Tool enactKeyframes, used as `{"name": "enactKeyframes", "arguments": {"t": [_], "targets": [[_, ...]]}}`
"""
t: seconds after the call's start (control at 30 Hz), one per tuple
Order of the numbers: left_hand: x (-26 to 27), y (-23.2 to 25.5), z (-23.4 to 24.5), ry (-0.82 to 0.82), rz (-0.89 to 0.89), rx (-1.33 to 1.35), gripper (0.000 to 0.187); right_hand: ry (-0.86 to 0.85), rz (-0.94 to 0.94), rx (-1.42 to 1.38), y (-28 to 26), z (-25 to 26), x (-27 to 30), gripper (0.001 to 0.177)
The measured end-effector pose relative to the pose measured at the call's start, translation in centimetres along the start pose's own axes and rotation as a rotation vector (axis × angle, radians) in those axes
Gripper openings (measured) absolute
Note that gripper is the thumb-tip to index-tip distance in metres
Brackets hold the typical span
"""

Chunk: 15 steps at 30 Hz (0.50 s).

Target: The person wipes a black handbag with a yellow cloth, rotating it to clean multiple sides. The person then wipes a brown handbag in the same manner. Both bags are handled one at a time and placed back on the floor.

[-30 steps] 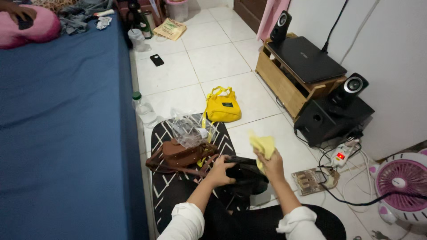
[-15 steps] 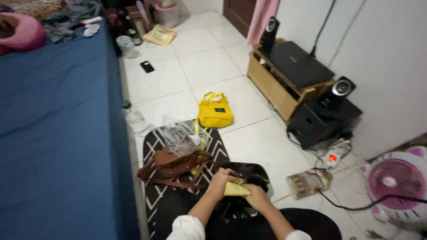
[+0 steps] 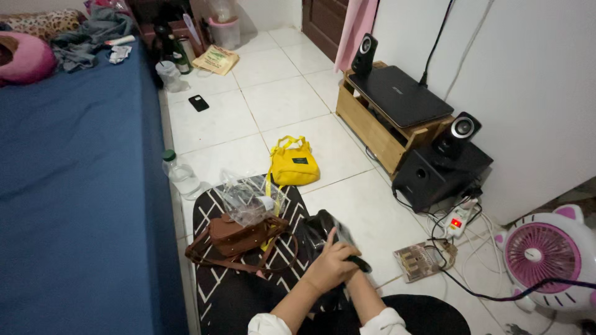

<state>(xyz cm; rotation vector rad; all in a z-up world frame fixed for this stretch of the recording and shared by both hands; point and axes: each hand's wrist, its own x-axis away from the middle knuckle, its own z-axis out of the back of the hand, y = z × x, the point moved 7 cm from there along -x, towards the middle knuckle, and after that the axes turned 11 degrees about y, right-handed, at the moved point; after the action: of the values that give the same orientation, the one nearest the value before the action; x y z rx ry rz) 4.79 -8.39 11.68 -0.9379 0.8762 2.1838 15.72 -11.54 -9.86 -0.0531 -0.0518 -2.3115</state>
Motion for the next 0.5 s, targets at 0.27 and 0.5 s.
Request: {"name": "enactKeyframes", "arguments": {"t": [0.27, 0.5], "targets": [[2.3, -0.8, 0.5, 0.025, 0.077, 0.087, 0.031, -0.103, -0.322, -0.942, 0.8, -2.0, 4.1, 0.054], [4.2, -5.0, -0.1, -0.187, 0.415, 0.149, 0.03, -0.172, -0.329, -0.882, 2.5, -0.3, 6.2, 0.049]]}}
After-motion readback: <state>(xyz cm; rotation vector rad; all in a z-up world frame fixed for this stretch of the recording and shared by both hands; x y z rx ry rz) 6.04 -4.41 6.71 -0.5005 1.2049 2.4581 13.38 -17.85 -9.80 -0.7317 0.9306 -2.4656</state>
